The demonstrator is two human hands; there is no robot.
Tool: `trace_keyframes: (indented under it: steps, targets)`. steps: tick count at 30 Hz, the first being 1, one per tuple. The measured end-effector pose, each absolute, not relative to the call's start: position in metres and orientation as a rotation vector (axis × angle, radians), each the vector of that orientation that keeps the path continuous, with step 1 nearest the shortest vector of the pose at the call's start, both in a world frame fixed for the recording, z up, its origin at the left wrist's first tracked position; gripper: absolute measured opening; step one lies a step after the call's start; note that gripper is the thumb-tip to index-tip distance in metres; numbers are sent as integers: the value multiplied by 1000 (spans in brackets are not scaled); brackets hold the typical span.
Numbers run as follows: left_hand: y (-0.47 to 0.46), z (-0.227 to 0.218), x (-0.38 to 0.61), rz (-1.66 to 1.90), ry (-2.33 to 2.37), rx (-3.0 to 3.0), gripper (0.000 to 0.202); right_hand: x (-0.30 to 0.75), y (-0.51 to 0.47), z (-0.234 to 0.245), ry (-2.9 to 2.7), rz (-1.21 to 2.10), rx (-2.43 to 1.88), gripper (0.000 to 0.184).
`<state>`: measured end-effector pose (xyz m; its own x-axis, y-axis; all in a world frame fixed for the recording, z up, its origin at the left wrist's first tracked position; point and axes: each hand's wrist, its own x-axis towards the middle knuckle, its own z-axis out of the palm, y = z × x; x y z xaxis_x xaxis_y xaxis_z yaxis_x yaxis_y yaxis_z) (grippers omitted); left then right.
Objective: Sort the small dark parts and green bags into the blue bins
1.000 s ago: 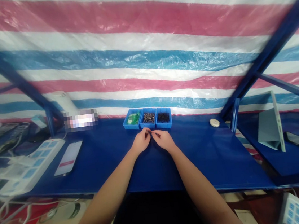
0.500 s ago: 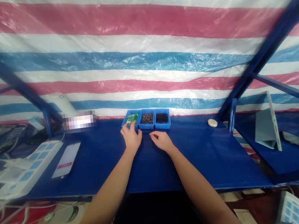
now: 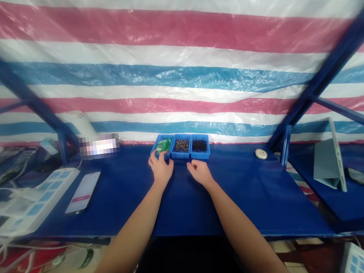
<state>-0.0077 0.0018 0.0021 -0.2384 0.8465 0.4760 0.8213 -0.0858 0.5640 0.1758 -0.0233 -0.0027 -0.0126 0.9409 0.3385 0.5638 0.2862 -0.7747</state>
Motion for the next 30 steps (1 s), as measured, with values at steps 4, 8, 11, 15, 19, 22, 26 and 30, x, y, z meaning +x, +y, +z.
trace_keyframes:
  steps: [4, 8, 11, 15, 19, 22, 26, 30]
  targets:
    - [3, 1, -9, 1256, 2031, 1958, 35, 175, -25, -1, -1683, 558, -1368, 47]
    - [4, 0, -11, 1229, 2026, 1932, 35, 174, -26, 2, -1695, 577, -1368, 46]
    - [4, 1, -11, 1225, 2041, 1910, 34, 173, -27, 3, -1746, 638, -1383, 47]
    - [2, 5, -11, 1242, 2036, 1884, 28, 173, -27, 4, -1747, 678, -1383, 46]
    - [3, 10, -16, 1297, 2125, 1734, 19, 173, -27, 4, -1763, 668, -1401, 44]
    - [7, 13, -24, 1430, 2241, 1591, 24, 172, -27, 5, -1788, 665, -1412, 44]
    - [10, 14, -33, 1717, 2211, 1528, 36, 172, -27, 5, -1749, 686, -1404, 42]
    - [3, 20, -31, 1995, 2042, 1469, 50, 172, -24, 2, -1592, 799, -1369, 38]
